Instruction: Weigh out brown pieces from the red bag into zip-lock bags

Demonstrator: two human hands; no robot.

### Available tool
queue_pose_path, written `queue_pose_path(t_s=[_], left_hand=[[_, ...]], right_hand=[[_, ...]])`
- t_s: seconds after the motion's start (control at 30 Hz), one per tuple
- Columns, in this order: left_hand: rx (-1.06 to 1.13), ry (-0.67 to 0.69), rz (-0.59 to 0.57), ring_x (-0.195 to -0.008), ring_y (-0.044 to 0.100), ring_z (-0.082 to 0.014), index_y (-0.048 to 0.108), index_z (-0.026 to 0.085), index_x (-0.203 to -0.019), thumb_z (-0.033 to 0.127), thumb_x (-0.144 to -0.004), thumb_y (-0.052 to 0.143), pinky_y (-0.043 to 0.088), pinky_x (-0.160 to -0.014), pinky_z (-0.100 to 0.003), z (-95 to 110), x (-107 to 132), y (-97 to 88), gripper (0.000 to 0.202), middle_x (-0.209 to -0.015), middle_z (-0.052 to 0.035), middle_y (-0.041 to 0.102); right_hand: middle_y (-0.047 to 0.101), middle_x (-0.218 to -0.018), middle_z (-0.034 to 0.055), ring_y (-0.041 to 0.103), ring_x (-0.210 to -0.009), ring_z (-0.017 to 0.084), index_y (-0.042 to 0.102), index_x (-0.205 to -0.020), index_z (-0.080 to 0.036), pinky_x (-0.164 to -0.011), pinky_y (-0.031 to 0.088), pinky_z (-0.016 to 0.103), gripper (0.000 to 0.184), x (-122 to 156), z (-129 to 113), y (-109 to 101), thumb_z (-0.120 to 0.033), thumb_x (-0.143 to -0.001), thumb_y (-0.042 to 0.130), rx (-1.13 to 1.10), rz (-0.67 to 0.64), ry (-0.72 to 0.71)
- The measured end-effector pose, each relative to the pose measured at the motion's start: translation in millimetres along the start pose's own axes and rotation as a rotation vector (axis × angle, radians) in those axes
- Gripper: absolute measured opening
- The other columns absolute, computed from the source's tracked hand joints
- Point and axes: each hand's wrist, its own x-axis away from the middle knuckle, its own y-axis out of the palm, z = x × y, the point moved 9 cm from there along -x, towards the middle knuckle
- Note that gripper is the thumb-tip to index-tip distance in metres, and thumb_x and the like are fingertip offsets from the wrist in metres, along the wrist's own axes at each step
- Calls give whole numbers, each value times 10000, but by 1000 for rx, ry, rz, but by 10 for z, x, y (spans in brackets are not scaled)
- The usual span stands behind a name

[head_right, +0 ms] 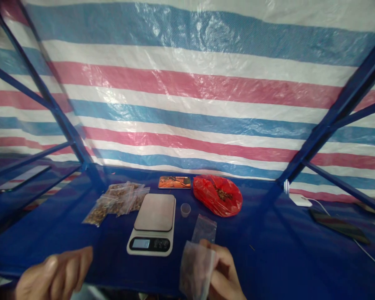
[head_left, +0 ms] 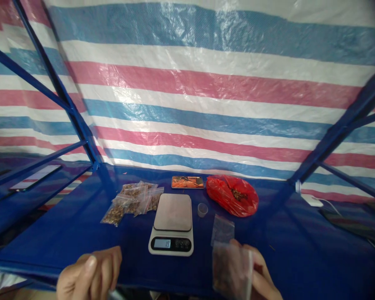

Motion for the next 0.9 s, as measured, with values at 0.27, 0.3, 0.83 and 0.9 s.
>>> queue_pose_path(t_s=[0.27, 0.3, 0.83, 0.9], left_hand=[[-136, 281, -574, -550, 594, -137, 654, 173, -562, 473, -1049, 507, 430, -611, -282, 970, -1055, 1223, 591, -555, -32, 644], [-189, 288, -651, -578, 595, -131, 669, 166, -620, 479, -1041, 523, 428, -619, -267, 1064, -1195, 1381, 545, -596, -25, 660], [-318, 170, -1163, -809, 728, -184, 787, 130, -963, 533, -1016, 531, 537, -744, -269, 492, -2136, 2210, 480, -907, -117, 807], [-320, 138, -1178, -758, 728, -184, 791, 130, -881, 560, -1013, 517, 545, -715, -264, 401, -2149, 2272, 526, -835, -112, 801]], right_hand=[[699, -740, 23, 618, -601, 133, 777, -824, -183, -556, 491, 258, 251, -1263, -594, 1135, -374, -727, 909, 269, -301, 97], [703, -723, 25, 614, -591, 127, 779, -808, -169, -558, 485, 255, 252, -1415, -628, 1250, -381, -737, 895, 348, -362, 104], [700, -633, -7, 620, -575, 110, 737, -730, -146, -583, 456, 234, 344, -2694, -305, 1337, -430, -650, 915, 489, -485, 59], [700, -620, -10, 620, -552, 115, 738, -738, -147, -585, 472, 245, 364, -2733, -175, 1296, -439, -636, 931, 476, -500, 111]])
